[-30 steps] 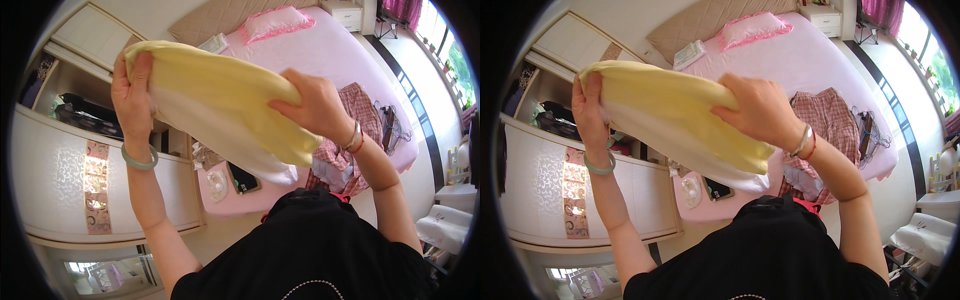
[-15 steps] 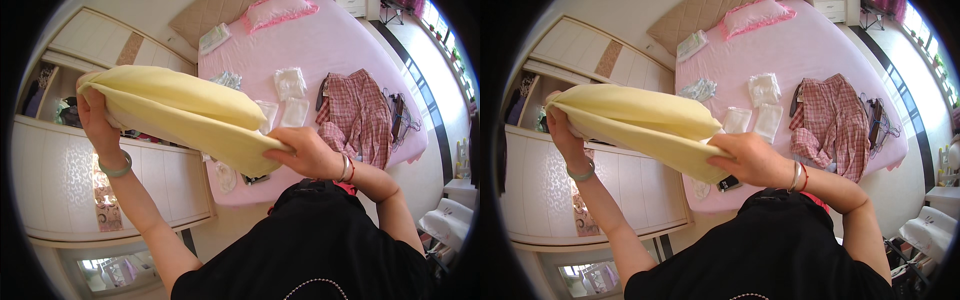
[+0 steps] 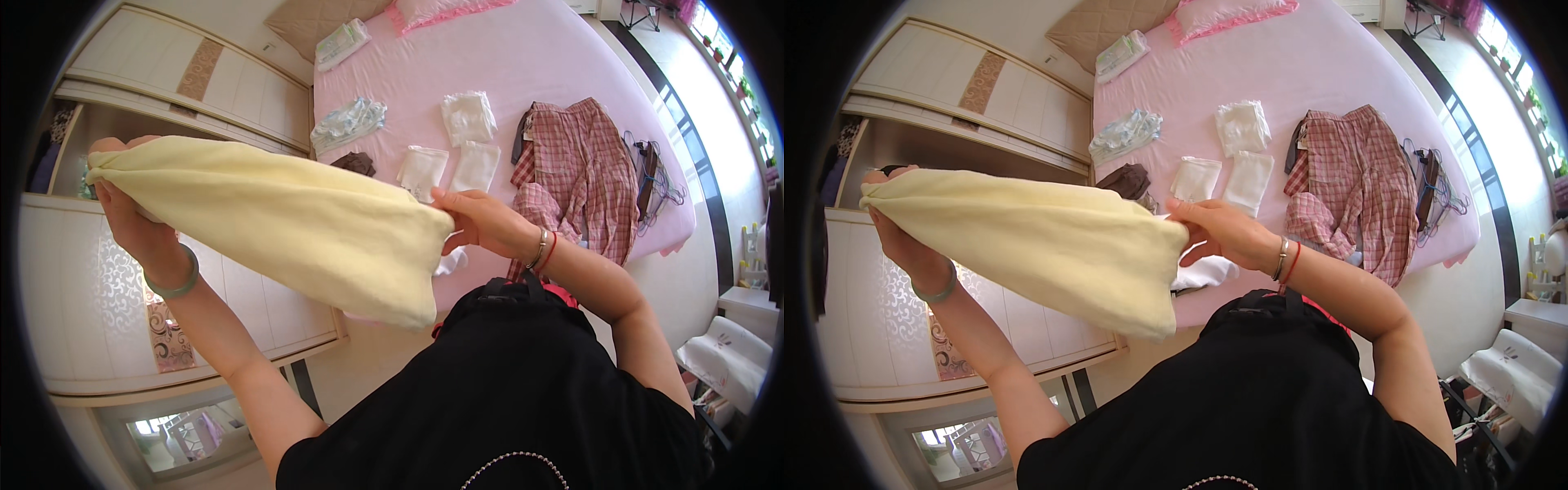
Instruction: The person folds a yellow t-shirt and a pair of red plaid shorts on a bed. They smooth the fabric, fold the items into neat rectangles, and place them on a pile of other folded clothes.
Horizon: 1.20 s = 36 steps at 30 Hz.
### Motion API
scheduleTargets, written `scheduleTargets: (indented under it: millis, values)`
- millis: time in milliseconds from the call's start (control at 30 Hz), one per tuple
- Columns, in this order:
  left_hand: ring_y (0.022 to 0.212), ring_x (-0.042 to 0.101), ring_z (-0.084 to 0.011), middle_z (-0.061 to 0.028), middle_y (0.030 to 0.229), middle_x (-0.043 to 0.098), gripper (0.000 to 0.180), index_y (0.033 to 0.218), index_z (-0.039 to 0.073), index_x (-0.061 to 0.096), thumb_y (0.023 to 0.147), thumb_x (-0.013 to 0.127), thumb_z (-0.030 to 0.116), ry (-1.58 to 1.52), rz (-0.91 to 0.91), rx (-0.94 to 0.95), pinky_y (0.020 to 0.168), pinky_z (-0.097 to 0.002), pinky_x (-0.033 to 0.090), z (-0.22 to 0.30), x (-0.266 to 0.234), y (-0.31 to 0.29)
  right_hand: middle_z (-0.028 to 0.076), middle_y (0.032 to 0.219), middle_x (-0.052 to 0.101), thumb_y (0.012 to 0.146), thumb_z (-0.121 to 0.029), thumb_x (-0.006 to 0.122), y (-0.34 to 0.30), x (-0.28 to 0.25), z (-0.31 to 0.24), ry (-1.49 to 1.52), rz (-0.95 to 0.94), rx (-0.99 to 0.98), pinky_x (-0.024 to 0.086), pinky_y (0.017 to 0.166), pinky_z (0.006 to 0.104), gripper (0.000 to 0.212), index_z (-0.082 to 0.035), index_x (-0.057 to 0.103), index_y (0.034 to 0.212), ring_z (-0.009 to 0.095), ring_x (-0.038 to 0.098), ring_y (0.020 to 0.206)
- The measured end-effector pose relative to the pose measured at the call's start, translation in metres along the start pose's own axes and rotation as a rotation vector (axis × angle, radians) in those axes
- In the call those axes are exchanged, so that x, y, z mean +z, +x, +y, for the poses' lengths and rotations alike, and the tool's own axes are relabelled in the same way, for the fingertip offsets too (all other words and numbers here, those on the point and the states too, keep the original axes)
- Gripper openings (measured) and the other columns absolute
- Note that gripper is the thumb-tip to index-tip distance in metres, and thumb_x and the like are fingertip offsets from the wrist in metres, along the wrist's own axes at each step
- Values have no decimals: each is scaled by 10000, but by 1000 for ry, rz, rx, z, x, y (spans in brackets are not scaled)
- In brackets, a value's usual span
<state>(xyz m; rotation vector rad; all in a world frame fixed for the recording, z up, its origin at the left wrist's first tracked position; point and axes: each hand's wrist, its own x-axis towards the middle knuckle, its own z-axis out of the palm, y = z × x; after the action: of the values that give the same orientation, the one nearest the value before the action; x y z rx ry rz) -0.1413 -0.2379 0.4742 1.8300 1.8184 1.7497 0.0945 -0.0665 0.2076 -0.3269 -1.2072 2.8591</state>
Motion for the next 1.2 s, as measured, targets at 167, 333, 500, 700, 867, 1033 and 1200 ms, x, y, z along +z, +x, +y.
scheduleTargets:
  millis: [167, 333, 500, 700, 867, 1033, 1200]
  values:
    - [784, 457, -139, -73, 909, 491, 208, 1006, 56, 404, 1038, 412, 262, -92, -121, 66, 765, -273, 414, -3, -6, -2, 27, 917, 662, 960, -328, 606, -1, 7, 1, 14, -91, 66, 526, 734, 261, 320, -24, 655, 1046, 114, 631, 786]
    - [817, 448, -129, -41, 914, 465, 238, 1058, 62, 422, 1062, 319, 277, -124, -37, 41, 806, -273, 409, -4, -12, -16, 55, 1120, 656, 979, -295, 555, -6, -3, -12, 385, -74, -261, 451, 956, 348, 305, -36, 624, 1125, 166, 620, 1019]
    - [971, 525, -99, -18, 997, 525, 335, 1159, 80, 470, 1052, 352, 375, 183, 176, -12, 888, -260, 417, -11, -31, -19, 71, 1146, 649, 996, -283, 534, -6, -23, -22, 487, -21, -424, 435, 984, 362, 349, -15, 575, 1216, 176, 579, 1120]
    - [959, 537, -114, -8, 1008, 512, 340, 1125, 51, 510, 987, 551, 359, 48, 189, 5, 846, -278, 459, -11, -14, -5, 58, 1107, 654, 963, -206, 602, -3, -20, -33, 238, 392, -574, 451, 921, 309, 254, -35, 616, 1150, 148, 601, 1029]
    - [959, 552, -126, -22, 1051, 544, 353, 1151, 40, 518, 979, 572, 343, 24, 124, -30, 851, -280, 458, -12, -21, 1, 58, 991, 671, 827, -104, 734, -11, -18, -23, -704, 437, -1024, 469, 793, 286, 225, -22, 633, 1011, 159, 616, 889]
    - [960, 540, -113, -12, 1045, 542, 340, 1134, 40, 526, 978, 577, 338, 20, 72, -17, 858, -272, 445, -16, -12, 6, 18, 866, 636, 769, -127, 757, -5, 25, -28, -1261, 469, -1211, 415, 773, 337, 225, -111, 650, 966, 213, 580, 828]
    - [960, 521, -106, -5, 1028, 524, 329, 1123, 41, 529, 979, 575, 333, 53, 77, -9, 865, -267, 428, -15, -21, 5, 36, 797, 608, 777, -76, 721, -4, 16, -26, -1246, 436, -1231, 416, 756, 350, 187, -95, 631, 940, 233, 577, 809]
